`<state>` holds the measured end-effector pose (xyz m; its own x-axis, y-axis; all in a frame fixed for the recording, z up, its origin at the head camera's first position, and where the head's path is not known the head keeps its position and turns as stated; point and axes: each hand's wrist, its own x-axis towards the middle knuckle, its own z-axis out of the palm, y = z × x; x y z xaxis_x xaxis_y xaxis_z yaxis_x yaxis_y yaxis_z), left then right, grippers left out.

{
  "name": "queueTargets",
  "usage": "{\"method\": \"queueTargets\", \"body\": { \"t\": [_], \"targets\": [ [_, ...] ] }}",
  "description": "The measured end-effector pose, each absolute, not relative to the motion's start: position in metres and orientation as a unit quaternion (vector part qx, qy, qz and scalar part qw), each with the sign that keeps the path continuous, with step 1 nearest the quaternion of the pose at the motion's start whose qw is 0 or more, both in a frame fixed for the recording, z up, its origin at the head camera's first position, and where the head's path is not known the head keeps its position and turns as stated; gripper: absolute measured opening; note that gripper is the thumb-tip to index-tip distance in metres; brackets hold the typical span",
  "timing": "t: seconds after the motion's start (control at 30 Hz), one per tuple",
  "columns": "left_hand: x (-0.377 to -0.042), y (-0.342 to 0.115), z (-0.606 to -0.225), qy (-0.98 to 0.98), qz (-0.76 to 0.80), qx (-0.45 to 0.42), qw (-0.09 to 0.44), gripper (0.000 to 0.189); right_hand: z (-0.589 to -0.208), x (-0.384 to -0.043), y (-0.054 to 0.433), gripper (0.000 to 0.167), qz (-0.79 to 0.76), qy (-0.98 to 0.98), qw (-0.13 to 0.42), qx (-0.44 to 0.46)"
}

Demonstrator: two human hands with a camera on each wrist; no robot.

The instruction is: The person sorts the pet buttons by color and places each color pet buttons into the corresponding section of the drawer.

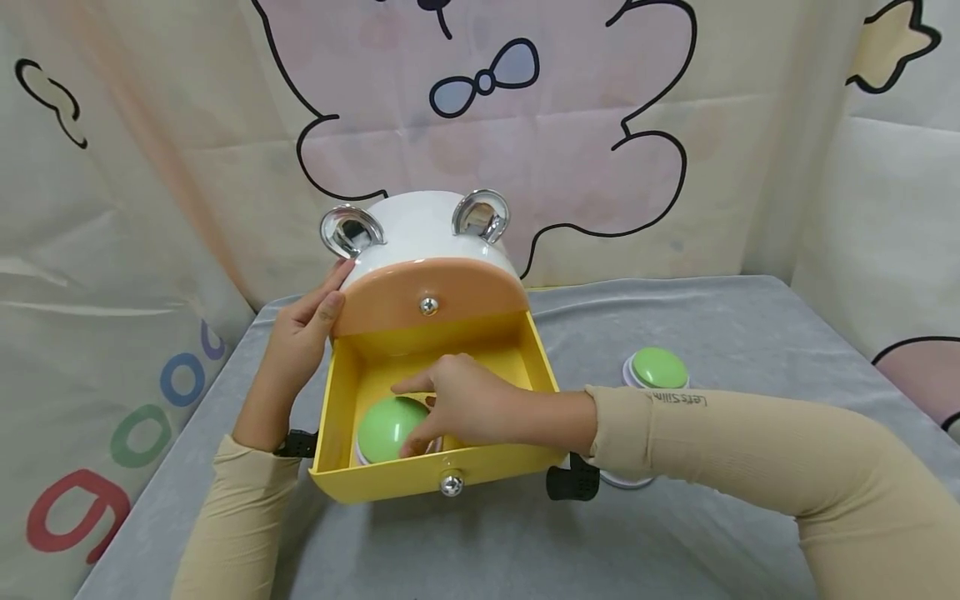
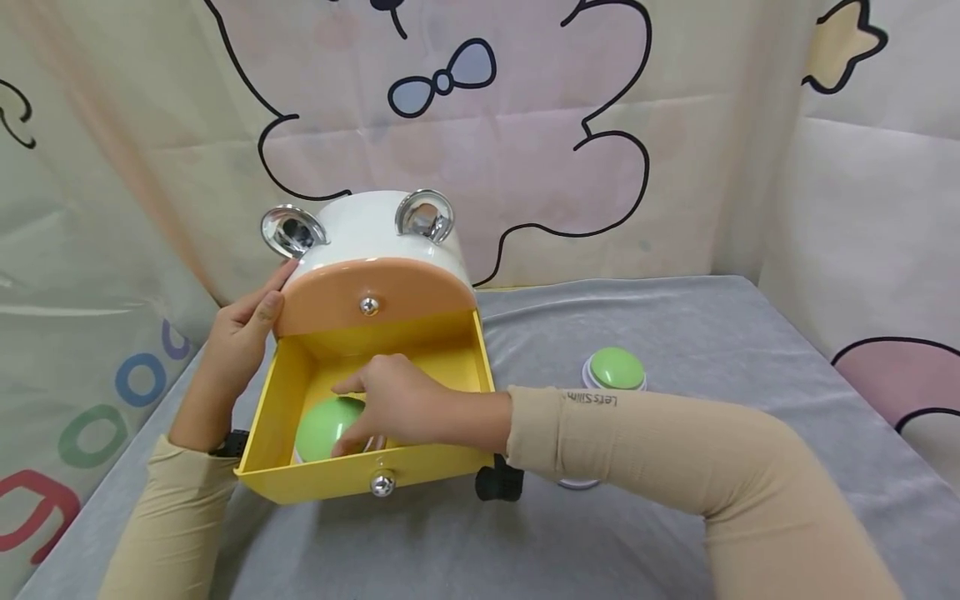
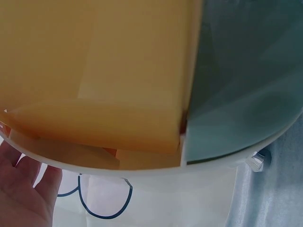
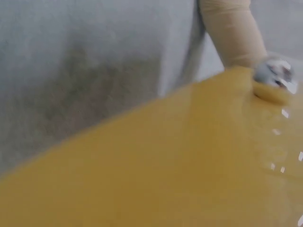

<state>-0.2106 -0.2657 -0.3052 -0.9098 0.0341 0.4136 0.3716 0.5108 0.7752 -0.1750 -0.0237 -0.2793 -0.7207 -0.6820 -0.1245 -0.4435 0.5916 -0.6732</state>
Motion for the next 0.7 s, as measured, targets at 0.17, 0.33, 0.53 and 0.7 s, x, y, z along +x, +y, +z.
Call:
{"method": "queueTargets", "body": {
  "t": [0.17, 0.33, 0.53, 0.7],
  "targets": [
    [-0.211, -0.266, -0.305, -0.853, -0.479, -0.115, 0.173, 0.044, -0.266, -0.173, -0.003, 0.063, -0.368, 0.863, 0.151, -0.312],
    [-0.212, -0.266, -0.305, -0.854, -0.475, -0.120, 0.175, 0.044, -0.262, -0.174, 0.033, 0.057, -0.431, 0.844, 0.101, -0.303],
    [-0.212, -0.266, -0.305, -0.853, -0.478, -0.118, 0.170, 0.044, -0.260, -0.182, 0.085, 0.053, -0.458, 0.847, 0.075, -0.260],
    [-0.211, -0.266, -0.305, -0.851, -0.483, -0.119, 0.169, 0.043, -0.261, -0.187, 0.124, 0.051, -0.442, 0.870, 0.057, -0.211]
  ]
}}
